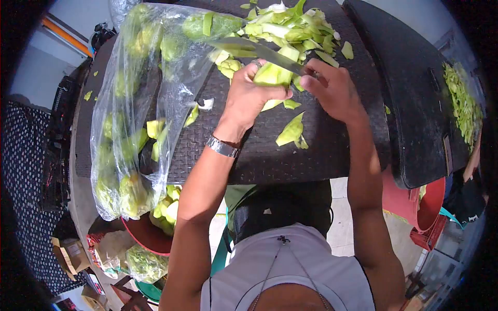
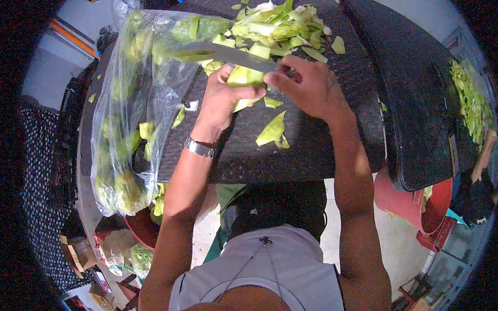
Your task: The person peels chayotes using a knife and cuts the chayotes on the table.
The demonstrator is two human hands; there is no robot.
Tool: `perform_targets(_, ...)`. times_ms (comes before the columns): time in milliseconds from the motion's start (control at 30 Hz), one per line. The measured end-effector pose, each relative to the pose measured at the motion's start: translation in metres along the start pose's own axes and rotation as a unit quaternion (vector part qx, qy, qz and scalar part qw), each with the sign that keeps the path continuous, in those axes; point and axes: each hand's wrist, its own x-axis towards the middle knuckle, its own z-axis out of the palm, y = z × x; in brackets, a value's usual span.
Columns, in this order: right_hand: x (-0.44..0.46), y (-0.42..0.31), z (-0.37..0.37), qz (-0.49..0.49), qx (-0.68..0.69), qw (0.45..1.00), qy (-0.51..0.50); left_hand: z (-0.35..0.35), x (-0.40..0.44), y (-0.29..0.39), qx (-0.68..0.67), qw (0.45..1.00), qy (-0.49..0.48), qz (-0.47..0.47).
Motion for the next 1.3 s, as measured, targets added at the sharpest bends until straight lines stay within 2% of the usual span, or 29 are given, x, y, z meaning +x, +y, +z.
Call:
perform_targets(100, 0.006, 0.018, -0.010, 0.011, -0.034, 0.999, -0.018, -0.002, 0.001, -0.002, 0.043, 0.999, 0.001, 0.032)
perform_targets(200, 0.012, 0.046, -0.023, 0.115, -0.112, 0.986, 0.037, 0.001, -0.005, 0.013, 0.057, 0.993, -0.015, 0.099)
perform_targets(300, 0.016, 0.056, -0.022, 0.118, -0.081, 0.989, 0.043, 0.000, 0.002, 0.014, -0.042, 0.997, 0.053, -0.021)
perform_targets(400, 0.014, 0.030, -0.008, 0.163, -0.078, 0.983, 0.042, -0.010, 0.009, 0.006, -0.163, 0.983, 0.042, -0.075)
perform_targets(433, 0.013, 0.024, -0.001, 0.134, -0.069, 0.987, 0.049, -0.014, 0.012, 0.004, -0.208, 0.972, 0.037, -0.101)
perform_targets(533, 0.007, 0.012, 0.028, 0.037, -0.056, 0.994, 0.083, -0.023, 0.016, -0.008, -0.266, 0.956, 0.070, -0.097)
perform_targets(633, -0.002, -0.014, 0.031, -0.010, -0.085, 0.996, -0.006, -0.023, 0.017, -0.013, -0.289, 0.950, 0.075, -0.087)
perform_targets(767, -0.005, -0.011, 0.043, -0.145, -0.074, 0.985, 0.053, -0.018, 0.015, -0.012, -0.315, 0.947, 0.027, -0.062)
perform_targets(900, -0.005, -0.011, 0.043, -0.141, -0.074, 0.986, 0.055, -0.017, 0.013, -0.009, -0.301, 0.951, 0.002, -0.064)
perform_targets(1000, -0.005, -0.012, 0.041, -0.133, -0.081, 0.986, 0.057, -0.015, 0.013, -0.013, -0.281, 0.958, 0.035, -0.050)
perform_targets(1167, -0.005, -0.008, 0.038, -0.153, -0.076, 0.984, 0.045, -0.015, 0.015, -0.015, -0.290, 0.955, 0.007, -0.058)
perform_targets(1300, -0.004, -0.007, 0.038, -0.133, -0.104, 0.985, 0.039, -0.015, 0.016, -0.014, -0.292, 0.955, -0.004, -0.054)
